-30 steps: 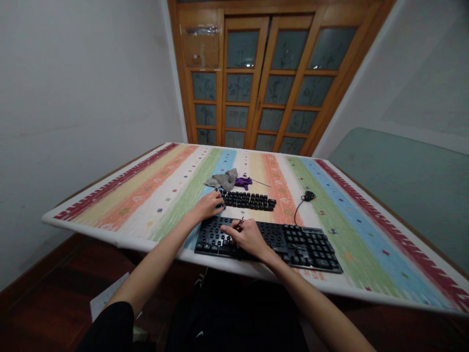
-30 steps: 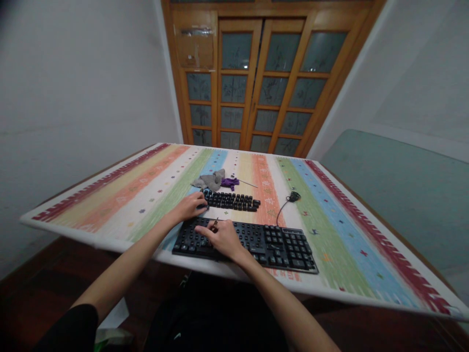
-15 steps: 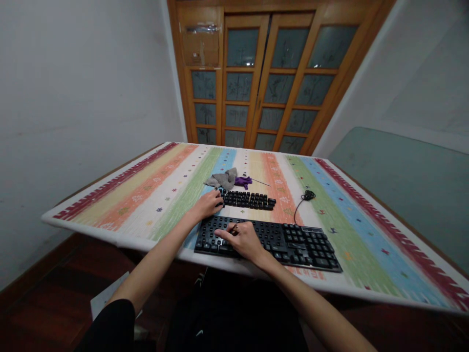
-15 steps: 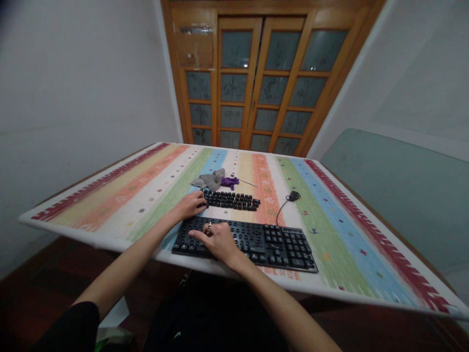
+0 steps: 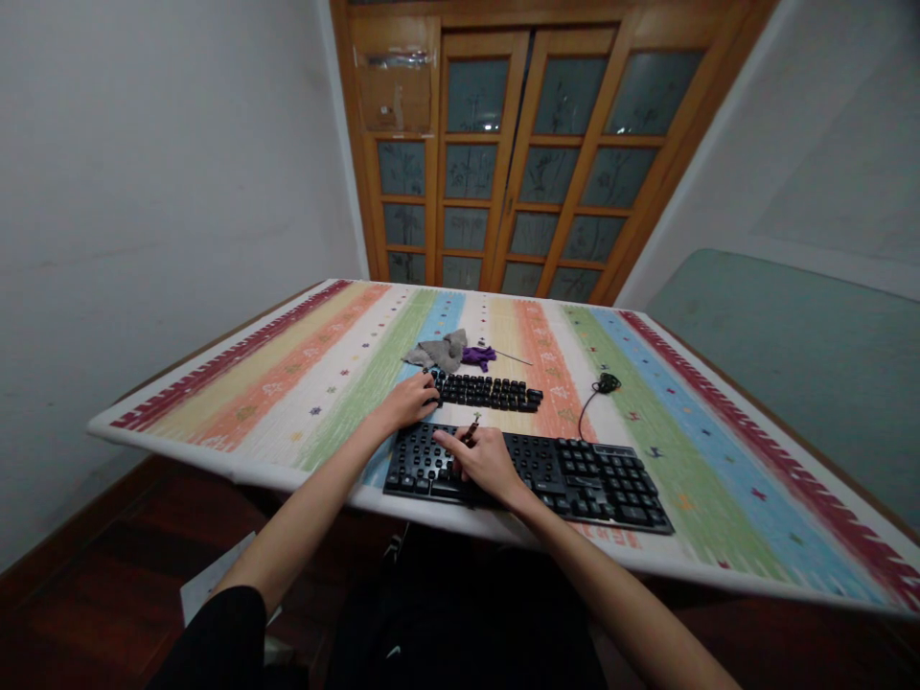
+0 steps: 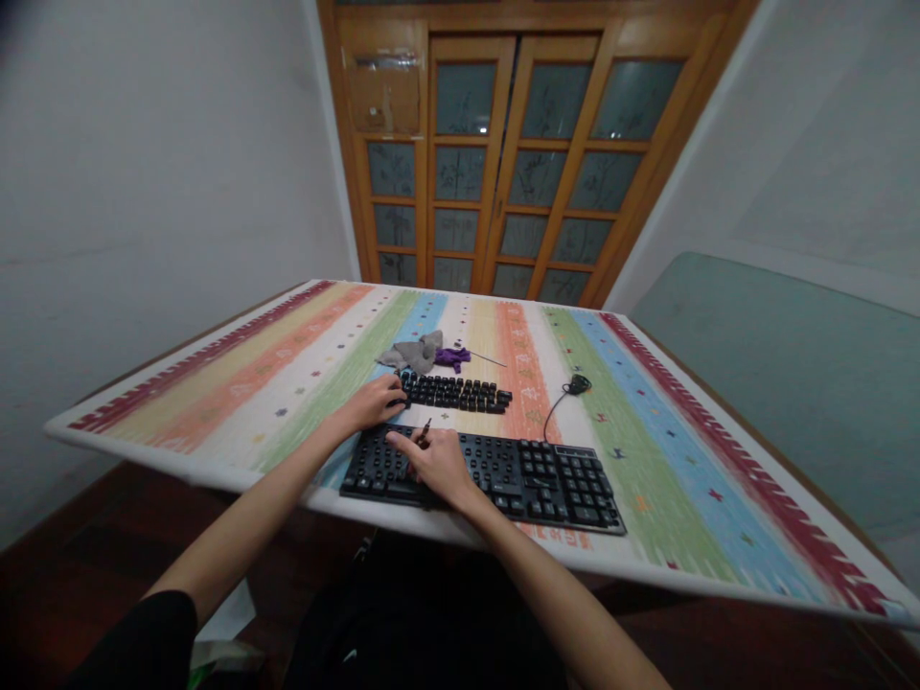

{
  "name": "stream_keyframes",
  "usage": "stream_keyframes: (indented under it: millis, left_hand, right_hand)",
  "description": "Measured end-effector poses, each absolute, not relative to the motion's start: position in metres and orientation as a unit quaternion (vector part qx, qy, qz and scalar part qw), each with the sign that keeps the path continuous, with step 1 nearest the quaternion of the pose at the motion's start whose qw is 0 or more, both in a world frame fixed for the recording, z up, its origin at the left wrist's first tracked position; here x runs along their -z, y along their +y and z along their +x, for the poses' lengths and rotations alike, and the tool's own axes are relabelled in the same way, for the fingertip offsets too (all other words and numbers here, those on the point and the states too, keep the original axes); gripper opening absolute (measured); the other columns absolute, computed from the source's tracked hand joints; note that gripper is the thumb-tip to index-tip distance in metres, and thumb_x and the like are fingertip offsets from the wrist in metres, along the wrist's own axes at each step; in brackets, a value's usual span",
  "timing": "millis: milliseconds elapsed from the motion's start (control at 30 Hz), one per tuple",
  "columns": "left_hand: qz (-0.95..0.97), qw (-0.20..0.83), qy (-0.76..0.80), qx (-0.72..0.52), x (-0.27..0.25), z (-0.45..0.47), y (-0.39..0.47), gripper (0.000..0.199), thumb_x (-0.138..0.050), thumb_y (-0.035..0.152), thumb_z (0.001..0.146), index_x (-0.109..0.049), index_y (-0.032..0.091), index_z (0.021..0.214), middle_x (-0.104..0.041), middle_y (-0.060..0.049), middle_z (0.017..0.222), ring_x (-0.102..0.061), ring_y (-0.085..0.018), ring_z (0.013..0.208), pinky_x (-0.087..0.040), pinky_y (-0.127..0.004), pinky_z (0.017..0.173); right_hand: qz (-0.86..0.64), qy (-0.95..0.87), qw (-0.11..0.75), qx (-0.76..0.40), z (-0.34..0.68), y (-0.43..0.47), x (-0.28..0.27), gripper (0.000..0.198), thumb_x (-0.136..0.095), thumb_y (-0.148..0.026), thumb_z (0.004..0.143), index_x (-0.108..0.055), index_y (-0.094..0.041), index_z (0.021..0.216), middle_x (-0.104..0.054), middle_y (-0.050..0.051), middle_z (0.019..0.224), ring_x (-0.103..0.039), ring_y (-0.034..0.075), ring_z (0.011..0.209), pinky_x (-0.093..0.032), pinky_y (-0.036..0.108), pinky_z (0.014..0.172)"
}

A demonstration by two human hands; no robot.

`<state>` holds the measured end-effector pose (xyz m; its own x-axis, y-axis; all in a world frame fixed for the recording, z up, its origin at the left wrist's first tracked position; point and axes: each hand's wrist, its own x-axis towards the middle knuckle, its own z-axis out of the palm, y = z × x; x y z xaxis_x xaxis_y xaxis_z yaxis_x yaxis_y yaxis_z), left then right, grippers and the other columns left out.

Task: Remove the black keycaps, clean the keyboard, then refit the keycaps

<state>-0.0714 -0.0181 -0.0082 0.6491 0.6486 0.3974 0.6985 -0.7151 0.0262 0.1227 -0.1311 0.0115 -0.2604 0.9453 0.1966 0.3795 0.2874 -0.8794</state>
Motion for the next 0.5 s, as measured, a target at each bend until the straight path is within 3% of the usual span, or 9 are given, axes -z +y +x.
stream_keyframes:
  millis: [500]
  left_hand:
    - [-0.895, 0.031, -0.375, 0.239, -0.002, -0.075, -0.041, 0.014, -0.058, 0.022, 0.090, -0.069, 0.017, 0.098, -0.060, -0.007, 0.095, -0.057, -0.021, 0.093, -0.049, -0.032, 0.084]
  right_hand:
    - [-0.436, -0.748, 0.411, -0.283, 0.129, -0.136, -0.005, 0.053, -0.060, -0.057, 0.088, -0.063, -0.018, 0.052, -0.059, -0.001, 0.044, -0.052, 0.010, 0.041, -0.037, 0.022, 0.049]
